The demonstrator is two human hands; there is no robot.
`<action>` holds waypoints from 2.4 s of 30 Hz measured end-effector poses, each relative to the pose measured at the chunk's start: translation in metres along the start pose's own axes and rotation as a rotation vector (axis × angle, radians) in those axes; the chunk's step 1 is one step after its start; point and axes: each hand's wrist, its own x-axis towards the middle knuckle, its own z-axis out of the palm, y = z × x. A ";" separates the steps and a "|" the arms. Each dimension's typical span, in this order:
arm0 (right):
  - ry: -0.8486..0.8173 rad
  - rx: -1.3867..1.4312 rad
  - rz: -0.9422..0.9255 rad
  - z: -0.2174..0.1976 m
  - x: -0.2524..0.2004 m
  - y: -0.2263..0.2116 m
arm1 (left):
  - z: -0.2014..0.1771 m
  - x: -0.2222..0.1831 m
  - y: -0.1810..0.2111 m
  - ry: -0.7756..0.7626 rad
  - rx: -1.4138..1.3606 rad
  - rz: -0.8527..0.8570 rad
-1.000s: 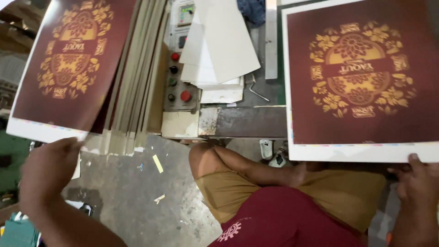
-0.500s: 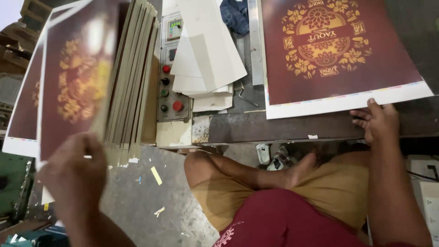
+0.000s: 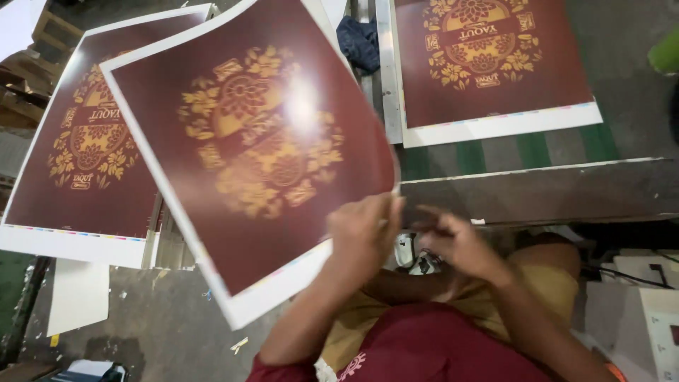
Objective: The person manually sorts and stacks large printed packaging sheets at a workstation.
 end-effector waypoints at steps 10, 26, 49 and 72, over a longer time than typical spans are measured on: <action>0.107 0.000 -0.034 -0.002 0.002 0.051 | 0.026 -0.009 -0.002 -0.075 0.003 0.144; 0.471 0.376 -0.162 -0.203 -0.055 0.136 | -0.287 -0.114 -0.188 -0.036 1.327 -0.323; 0.648 0.224 -0.067 -0.194 -0.035 0.103 | -0.265 -0.027 -0.078 -0.134 1.223 -0.275; -0.146 -0.060 0.001 0.000 -0.010 0.001 | 0.020 -0.013 0.011 -0.091 -0.078 0.091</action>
